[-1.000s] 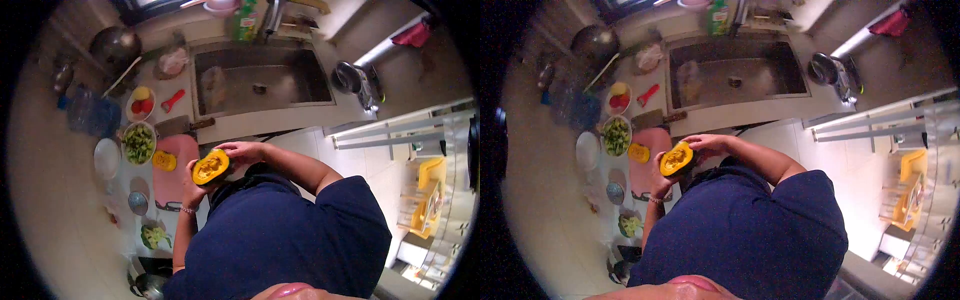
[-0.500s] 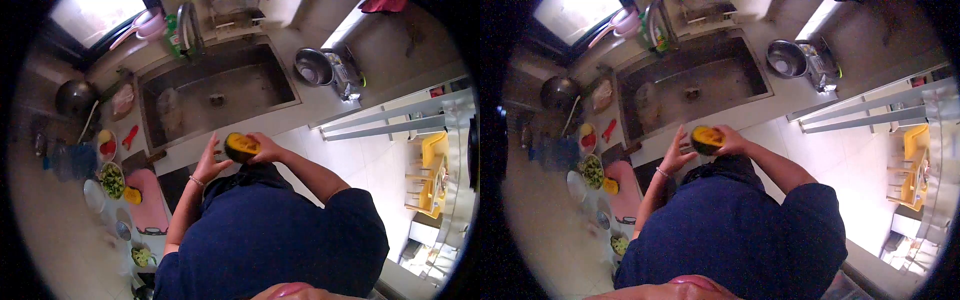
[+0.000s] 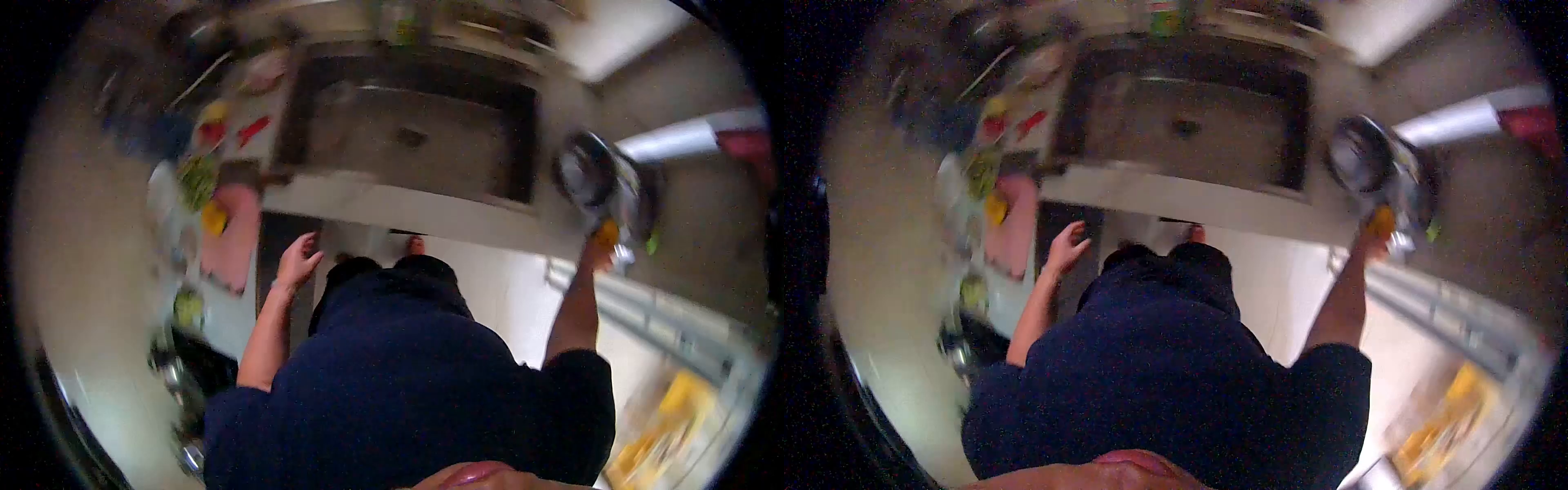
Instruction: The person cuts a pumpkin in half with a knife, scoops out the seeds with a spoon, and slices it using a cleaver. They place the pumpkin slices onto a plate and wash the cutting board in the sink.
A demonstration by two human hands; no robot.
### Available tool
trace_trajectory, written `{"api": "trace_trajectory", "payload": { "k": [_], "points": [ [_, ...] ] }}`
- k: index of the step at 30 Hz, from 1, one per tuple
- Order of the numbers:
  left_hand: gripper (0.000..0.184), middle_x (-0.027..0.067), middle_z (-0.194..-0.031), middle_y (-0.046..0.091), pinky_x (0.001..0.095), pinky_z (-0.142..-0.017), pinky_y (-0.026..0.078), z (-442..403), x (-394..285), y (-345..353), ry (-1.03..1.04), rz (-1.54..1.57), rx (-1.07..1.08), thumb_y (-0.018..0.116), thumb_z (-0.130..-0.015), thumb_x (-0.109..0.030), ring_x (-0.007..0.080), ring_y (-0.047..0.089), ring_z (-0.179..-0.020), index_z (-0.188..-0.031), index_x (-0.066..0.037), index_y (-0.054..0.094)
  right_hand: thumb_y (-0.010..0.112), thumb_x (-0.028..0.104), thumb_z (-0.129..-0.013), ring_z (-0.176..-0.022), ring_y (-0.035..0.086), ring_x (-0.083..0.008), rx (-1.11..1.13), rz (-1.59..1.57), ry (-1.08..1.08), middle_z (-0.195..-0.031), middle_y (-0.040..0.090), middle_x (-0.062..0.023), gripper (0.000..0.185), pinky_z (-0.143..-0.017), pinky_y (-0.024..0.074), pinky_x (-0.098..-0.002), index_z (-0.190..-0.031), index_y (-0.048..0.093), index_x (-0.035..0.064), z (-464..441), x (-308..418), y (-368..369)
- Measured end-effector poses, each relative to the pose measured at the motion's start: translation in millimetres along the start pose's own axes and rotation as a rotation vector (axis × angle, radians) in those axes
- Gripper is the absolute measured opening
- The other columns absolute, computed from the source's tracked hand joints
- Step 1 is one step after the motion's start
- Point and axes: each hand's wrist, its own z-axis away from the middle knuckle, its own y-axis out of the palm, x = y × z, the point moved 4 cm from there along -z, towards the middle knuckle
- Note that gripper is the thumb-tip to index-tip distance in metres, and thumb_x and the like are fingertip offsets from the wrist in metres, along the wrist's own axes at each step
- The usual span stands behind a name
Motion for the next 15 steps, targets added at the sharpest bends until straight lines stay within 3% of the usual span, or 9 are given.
{"api": "trace_trajectory", "payload": {
  "k": [1,5,6,7,15],
  "points": [
    [0.051,0.0161,-0.107,0.06,0.0349,-0.083,0.047,10.4,1.0,-2.6,-0.037,0.013,-0.064,0.068,-0.074,-0.022,0.0255,0.059,-0.098,-0.119,-0.005,0.05,0.063,0.07,-0.058,-0.09,0.057,-0.0327,-0.048,-0.19,-0.028,-0.103,0.054,-0.0259,0.093,-0.066,0.0496,-0.0453,-0.118,0.044,0.0021,-41.7,-3.7,71.9],
    [0.049,0.0157,-0.108,0.059,0.0361,-0.084,0.046,33.0,-10.4,-10.4,-0.145,-0.029,-0.175,0.066,-0.074,-0.023,0.028,0.057,-0.1,-0.116,-0.004,0.051,0.057,0.049,-0.077,-0.072,0.06,-0.0279,-0.344,-0.11,-0.419,-0.106,0.059,-0.0054,0.045,-0.067,0.0472,-0.0487,-0.101,0.063,0.0115,-27.2,39.7,23.0],
    [0.05,0.0156,-0.108,0.059,0.0357,-0.083,0.046,37.1,-8.1,-8.5,-0.171,-0.036,-0.21,0.067,-0.074,-0.024,0.0277,0.058,-0.098,-0.117,-0.005,0.051,0.055,0.046,-0.078,-0.072,0.06,-0.0291,-0.265,-0.064,-0.472,-0.105,0.059,-0.0063,0.043,-0.066,0.0472,-0.046,-0.107,0.06,0.0144,-43.3,35.4,40.9],
    [0.05,0.0154,-0.108,0.059,0.0352,-0.082,0.047,38.4,-3.3,-4.0,-0.189,-0.045,-0.233,0.067,-0.073,-0.025,0.0273,0.058,-0.096,-0.117,-0.006,0.051,0.056,0.038,-0.079,-0.073,0.059,-0.0273,-0.055,-0.098,-0.283,-0.1,0.058,-0.0089,0.041,-0.063,0.0465,-0.0459,-0.115,0.052,0.0176,-24.8,48.8,-2.3],
    [0.05,0.0144,-0.102,0.06,0.0358,-0.078,0.047,65.4,32.7,31.8,-0.301,0.013,-0.329,0.067,-0.073,-0.026,0.027,0.059,-0.088,-0.115,-0.005,0.052,0.055,0.032,-0.081,-0.076,0.058,-0.0268,-0.016,-0.157,-0.258,-0.101,0.057,-0.0102,0.041,-0.063,0.0474,-0.0452,-0.117,0.05,0.0145,-51.2,32.9,32.4]
  ]
}}
